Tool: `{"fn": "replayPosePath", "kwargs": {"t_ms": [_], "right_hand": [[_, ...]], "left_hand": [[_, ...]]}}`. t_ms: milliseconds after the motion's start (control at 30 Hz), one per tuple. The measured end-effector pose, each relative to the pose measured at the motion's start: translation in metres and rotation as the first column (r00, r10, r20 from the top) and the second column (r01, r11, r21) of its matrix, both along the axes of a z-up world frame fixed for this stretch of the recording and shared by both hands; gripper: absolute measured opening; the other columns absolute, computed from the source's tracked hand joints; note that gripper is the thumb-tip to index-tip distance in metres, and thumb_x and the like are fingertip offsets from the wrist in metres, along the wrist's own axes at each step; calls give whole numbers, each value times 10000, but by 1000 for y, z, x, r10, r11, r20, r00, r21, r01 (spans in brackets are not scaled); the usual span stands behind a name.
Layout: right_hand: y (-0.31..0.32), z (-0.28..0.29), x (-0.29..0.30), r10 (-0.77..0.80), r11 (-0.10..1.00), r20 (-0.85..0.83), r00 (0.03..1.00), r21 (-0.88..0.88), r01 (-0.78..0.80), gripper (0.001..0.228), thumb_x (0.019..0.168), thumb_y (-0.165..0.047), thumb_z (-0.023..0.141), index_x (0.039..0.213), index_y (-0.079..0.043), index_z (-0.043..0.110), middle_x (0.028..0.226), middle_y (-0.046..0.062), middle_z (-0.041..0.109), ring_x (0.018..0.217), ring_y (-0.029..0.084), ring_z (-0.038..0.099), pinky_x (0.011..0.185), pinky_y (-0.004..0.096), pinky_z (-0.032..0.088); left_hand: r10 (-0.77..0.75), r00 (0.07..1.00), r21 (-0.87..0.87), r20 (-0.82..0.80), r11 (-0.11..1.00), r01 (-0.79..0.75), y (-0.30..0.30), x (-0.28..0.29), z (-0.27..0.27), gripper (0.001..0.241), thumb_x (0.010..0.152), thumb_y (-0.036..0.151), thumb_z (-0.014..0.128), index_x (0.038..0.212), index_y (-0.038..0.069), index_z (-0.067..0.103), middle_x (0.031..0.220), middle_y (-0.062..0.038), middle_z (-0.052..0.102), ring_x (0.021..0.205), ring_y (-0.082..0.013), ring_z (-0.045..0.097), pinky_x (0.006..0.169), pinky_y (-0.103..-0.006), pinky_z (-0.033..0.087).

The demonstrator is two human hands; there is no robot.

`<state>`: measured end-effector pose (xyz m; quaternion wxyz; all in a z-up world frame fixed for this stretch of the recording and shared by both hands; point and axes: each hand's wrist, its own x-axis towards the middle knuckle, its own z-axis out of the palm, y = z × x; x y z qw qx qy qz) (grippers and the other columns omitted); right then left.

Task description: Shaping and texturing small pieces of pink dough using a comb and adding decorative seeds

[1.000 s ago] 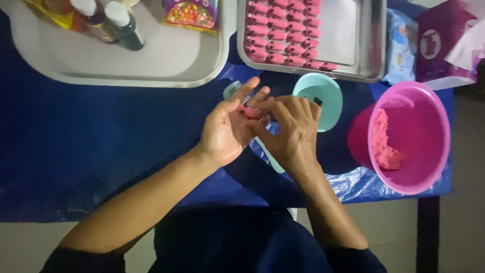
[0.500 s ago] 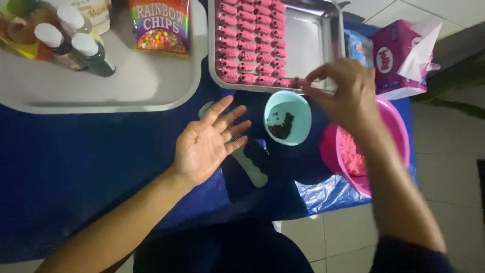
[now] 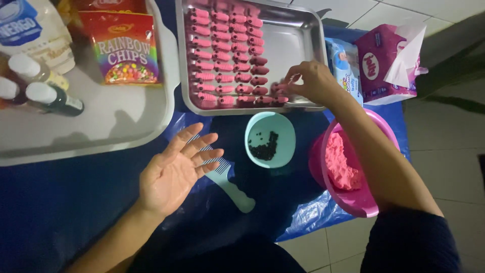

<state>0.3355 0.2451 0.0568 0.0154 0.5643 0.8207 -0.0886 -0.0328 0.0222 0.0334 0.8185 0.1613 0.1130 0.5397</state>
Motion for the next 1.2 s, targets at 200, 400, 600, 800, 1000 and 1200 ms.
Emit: {"fn": "replayPosePath", "kwargs": {"t_ms": [200,400,600,800,1000,1200], "right_hand": [[-2,11,-8,56,998,36,998,-40,-54,193,815,-369,860,955,-262,783,901,53,721,922,334,656,867,495,522],[-3,16,-9,111,989,16,994,-102,-109,235,938,-313,775,1116,-160,786,1001,126,717,971,317,630,786,467,478],[1,8,-5,134,987,25,991,-94,-131,255,910,-330,813,1067,-131,783,1022,150,709,898,313,618,691,455,485],[1,12,-8,118,991,16,993,-72,-116,193,892,-340,822,1023,-199,835,1002,126,730,858,288,633,645,444,477],[-8,38,-8,0,985,-13,1000,-172,-3,251,969,-302,743,1124,-109,788,1049,119,775,819,203,722,718,348,592],[-59,90,48,234,930,-180,955,329,-166,287,938,-117,876,1195,-48,768,1083,90,781,829,253,687,695,387,509]], "left_hand": [[-8,1000,11,26,1000,8,3,-3,1,687,933,379,527,1541,90,393,1488,-219,538,1282,-363,600,1047,-476,493],[-12,1000,-37,-9,999,12,3,-4,2,623,958,359,542,1509,82,456,1446,-230,567,1284,-425,578,1059,-525,451],[-22,1000,-26,3,999,22,4,-3,1,609,965,362,558,1501,89,467,1437,-226,568,1280,-414,582,1061,-525,452],[-22,999,-48,-28,999,20,3,-1,1,630,948,376,551,1503,89,469,1435,-219,576,1268,-414,588,1049,-519,456],[-8,977,89,-214,996,27,-7,5,1,577,997,384,462,1489,83,470,1428,-232,591,1186,-398,646,939,-454,511],[522,457,672,-720,690,269,-34,25,64,242,987,123,481,1131,40,657,1120,-102,719,1019,-226,706,922,-310,550]]}}
